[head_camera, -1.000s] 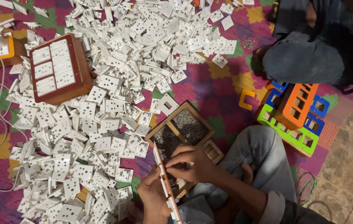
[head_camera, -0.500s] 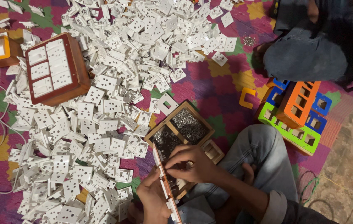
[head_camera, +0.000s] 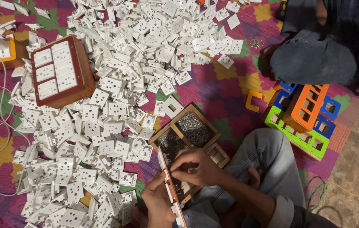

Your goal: The person sits on the floor and assembles electrical socket plates by inserting white plastic modules into orange and green frames and securing them with screws from a nearby wooden box. The person handles multiple frames and modules, placing completed units aside.

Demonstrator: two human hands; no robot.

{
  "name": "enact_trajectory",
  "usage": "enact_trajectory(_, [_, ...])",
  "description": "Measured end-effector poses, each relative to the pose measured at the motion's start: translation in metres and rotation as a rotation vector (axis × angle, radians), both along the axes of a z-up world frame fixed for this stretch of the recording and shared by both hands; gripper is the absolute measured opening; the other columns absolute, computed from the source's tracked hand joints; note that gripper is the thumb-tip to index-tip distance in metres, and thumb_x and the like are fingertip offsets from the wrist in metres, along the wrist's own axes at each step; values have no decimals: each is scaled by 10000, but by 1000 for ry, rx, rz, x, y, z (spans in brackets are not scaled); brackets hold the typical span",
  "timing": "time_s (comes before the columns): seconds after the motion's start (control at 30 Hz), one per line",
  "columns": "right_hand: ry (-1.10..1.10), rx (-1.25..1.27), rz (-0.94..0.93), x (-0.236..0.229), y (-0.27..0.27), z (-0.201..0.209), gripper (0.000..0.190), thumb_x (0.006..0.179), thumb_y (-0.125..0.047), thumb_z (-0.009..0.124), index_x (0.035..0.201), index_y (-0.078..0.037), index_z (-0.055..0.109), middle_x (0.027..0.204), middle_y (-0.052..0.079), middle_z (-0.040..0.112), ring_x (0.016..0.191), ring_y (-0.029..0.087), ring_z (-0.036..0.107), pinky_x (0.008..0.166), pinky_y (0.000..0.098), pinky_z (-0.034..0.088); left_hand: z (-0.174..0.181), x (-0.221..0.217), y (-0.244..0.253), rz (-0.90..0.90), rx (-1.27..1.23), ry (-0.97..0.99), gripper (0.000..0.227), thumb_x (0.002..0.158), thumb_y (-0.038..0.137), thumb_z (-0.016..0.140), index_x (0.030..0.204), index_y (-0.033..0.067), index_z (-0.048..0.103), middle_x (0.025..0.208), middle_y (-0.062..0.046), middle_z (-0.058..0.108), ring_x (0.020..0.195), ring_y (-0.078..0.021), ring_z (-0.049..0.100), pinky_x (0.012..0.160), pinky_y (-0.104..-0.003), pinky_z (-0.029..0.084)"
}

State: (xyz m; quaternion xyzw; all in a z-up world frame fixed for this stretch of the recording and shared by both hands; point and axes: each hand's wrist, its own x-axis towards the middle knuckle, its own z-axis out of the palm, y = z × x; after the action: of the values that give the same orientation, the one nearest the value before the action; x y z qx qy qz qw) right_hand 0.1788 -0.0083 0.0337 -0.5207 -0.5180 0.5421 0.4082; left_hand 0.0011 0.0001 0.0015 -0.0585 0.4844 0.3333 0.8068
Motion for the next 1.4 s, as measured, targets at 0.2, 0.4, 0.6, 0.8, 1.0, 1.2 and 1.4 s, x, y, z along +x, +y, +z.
enact_trajectory(0.2, [-60,40,-8,0,-2,-4,108,842,-72,826,949,-72,814,894,19,736,658,50,640,529,211,474,-7,-1,-2,-14,50,21,401,838,220,570,1153,-10,664,929,-125,666,832,-240,652,733,-361,535])
enact_trajectory(0.4, [-145,208,-12,-1,-1,-3,142,835,-67,837,976,-62,819,911,45,748,749,92,693,594,242,530,-5,-1,-2,14,1,37,389,830,219,566,1133,-3,665,940,-116,673,860,-233,653,767,-353,538])
enact_trajectory(0.6, [-211,249,-39,-3,0,0,157,834,-96,857,973,-49,803,865,49,735,730,107,686,600,259,530,-7,-1,-1,11,-3,23,370,828,227,568,1119,23,670,935,-103,663,857,-243,645,775,-361,518])
enact_trajectory(0.8, [-247,273,3,-2,-2,1,184,820,-137,854,987,-76,808,760,9,668,571,73,613,466,246,461,-8,-2,-2,3,76,7,343,894,253,567,1063,-34,646,914,-149,665,863,-256,652,770,-371,527])
enact_trajectory(1.0, [-304,357,-26,-4,-4,-4,165,829,-110,841,986,-76,802,730,-16,645,560,70,596,455,239,451,-3,0,-1,0,137,-73,351,893,244,547,1064,-44,650,941,-163,682,875,-262,657,773,-373,536])
enact_trajectory(1.2, [-327,425,-58,-8,-5,-6,137,834,-120,859,941,-75,786,751,0,646,558,76,623,467,241,457,-4,0,1,-5,51,-57,346,867,244,553,1045,-37,651,933,-166,677,877,-264,670,779,-377,544])
enact_trajectory(1.4, [-322,489,-49,-2,-4,-4,239,785,-145,866,997,-77,780,830,31,667,671,130,673,539,283,512,-9,-1,-4,1,152,-72,305,884,241,581,1042,-9,658,905,-137,660,829,-250,648,727,-359,521])
